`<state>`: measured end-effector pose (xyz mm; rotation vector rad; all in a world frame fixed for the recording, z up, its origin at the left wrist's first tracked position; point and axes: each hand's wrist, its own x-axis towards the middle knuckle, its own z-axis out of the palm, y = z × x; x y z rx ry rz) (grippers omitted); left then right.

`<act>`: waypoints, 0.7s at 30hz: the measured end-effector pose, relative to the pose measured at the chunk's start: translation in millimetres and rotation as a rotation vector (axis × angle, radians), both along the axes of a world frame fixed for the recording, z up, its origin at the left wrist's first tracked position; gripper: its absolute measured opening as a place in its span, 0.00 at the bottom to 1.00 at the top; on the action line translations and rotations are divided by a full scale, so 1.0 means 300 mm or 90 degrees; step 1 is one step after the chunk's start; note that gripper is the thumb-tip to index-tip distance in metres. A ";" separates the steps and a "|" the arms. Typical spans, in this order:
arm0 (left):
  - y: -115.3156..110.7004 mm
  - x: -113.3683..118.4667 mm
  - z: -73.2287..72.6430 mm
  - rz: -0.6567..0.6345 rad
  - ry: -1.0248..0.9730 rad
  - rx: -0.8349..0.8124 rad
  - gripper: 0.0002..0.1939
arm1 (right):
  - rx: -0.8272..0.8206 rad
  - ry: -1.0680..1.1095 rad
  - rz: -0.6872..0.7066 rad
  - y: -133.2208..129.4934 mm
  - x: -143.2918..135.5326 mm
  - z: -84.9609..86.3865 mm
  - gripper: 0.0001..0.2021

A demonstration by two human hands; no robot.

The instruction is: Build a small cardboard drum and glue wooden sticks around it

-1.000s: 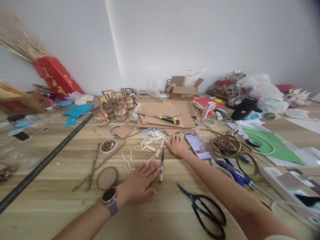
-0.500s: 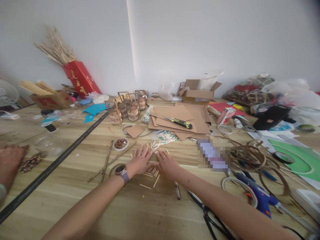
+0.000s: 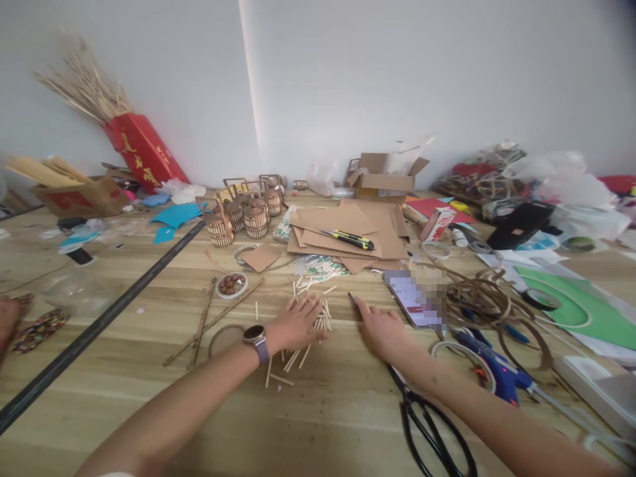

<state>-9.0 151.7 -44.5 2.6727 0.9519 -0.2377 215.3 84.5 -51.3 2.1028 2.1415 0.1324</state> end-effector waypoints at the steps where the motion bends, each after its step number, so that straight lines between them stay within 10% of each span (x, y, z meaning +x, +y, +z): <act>1: -0.007 0.005 -0.004 -0.012 0.001 -0.004 0.46 | 0.008 -0.001 -0.013 0.019 0.019 0.004 0.25; 11: -0.242 -0.136 -0.057 0.004 -0.027 0.099 0.45 | -0.009 0.118 0.215 0.208 -0.070 -0.024 0.22; 21: -0.305 -0.183 -0.140 0.084 -0.068 0.159 0.45 | 0.007 0.209 0.230 0.156 -0.174 -0.026 0.18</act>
